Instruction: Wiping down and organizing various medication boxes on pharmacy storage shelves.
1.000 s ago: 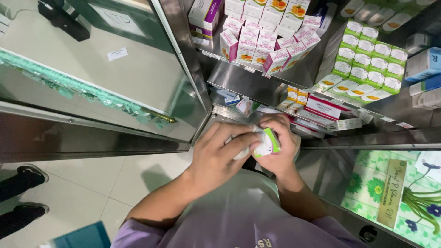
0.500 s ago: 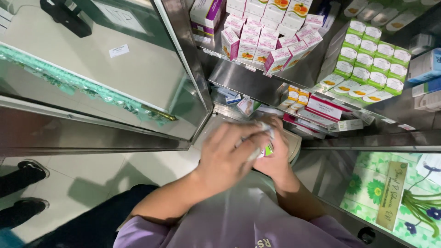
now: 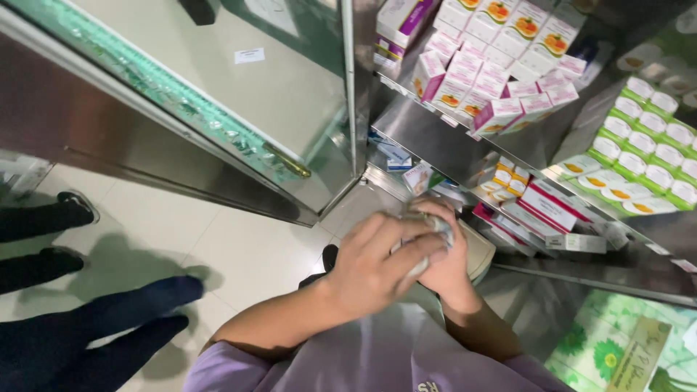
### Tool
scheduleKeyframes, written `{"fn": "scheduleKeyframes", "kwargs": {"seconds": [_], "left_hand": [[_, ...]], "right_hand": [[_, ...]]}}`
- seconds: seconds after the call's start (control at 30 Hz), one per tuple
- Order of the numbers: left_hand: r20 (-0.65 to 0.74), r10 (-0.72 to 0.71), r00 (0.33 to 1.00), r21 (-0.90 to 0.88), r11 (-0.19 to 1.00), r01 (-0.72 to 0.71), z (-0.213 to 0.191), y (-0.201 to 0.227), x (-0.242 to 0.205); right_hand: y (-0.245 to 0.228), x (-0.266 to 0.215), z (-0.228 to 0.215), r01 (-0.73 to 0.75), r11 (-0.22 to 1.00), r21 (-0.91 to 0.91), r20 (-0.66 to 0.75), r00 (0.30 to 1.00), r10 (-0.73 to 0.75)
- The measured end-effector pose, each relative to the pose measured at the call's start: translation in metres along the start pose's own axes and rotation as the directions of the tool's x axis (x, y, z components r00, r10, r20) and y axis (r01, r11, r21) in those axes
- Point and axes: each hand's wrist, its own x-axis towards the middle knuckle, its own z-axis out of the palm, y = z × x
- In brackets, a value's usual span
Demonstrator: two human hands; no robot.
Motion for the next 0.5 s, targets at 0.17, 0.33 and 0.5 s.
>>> {"fn": "scheduleKeyframes", "kwargs": {"seconds": [0.17,0.33,0.5], "left_hand": [[-0.02,-0.086,0.996,0.037,0.996,0.087,-0.032,-0.012,-0.022],[-0.141,-0.179,0.974,0.094,0.977,0.193,-0.065,-0.023,-0.022],[-0.173,-0.14,0.975,-0.142,0.983,0.116,-0.031,-0.007,-0.058]], "right_hand": [[0.02,0.005,0.014,0.096,0.972,0.214,0.003,0.995,-0.099],[-0.002,0.019,0.03,-0.156,0.777,0.609,0.203,0.978,0.037],[0.02,0.01,0.038,-0.65,-0.029,0.759,0.636,0.732,0.243]]}}
